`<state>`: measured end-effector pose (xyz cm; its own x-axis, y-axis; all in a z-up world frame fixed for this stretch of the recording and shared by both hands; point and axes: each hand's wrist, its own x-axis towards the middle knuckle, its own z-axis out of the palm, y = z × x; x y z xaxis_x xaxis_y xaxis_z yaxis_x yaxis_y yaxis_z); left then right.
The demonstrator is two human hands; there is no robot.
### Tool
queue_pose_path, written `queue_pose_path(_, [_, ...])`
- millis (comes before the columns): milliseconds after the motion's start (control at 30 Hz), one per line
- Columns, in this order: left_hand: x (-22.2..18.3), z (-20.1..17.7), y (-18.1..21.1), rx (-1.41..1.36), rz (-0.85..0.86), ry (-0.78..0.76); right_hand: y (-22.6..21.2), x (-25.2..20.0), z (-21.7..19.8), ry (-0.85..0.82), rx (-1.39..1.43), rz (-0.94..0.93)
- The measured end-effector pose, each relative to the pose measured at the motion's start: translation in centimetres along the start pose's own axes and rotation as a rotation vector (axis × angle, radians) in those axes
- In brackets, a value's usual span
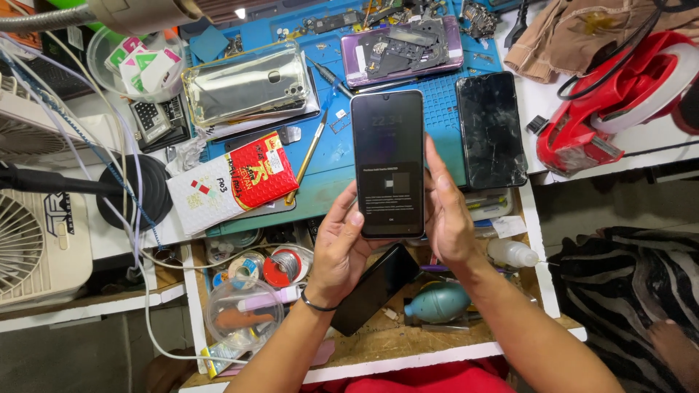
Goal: The person holds a smartphone, removes a SIM card tray using a tool, and applies liquid from a bottle to the edge of the phone's rear panel.
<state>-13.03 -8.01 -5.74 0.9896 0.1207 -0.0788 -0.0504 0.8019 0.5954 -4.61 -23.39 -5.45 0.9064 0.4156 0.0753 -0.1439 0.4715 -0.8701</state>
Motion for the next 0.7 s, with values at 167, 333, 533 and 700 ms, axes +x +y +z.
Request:
queue_pose_path(167, [0.4, -0.6, 0.5, 0.004, 0.011, 0.018, 1.5, -0.4, -0.5, -0.01, -0.019, 0.017])
queue_pose_path(333, [0.5, -0.2, 0.9, 0.008, 0.019, 0.014, 3.1, -0.7, -1.8, -0.042, -0.024, -0.022])
queue_pose_path(533, [0.6, -0.3, 0.9, 0.054, 0.013, 0.008, 2.8, -0.5, -1.8, -0.047, -0.033, -0.045])
queue_pose_path(700, [0.5, -1.0, 1.0, 0.088, -0.048, -0.005, 3.0, -0.6, -1.9, -0.049, -0.019, -0.045])
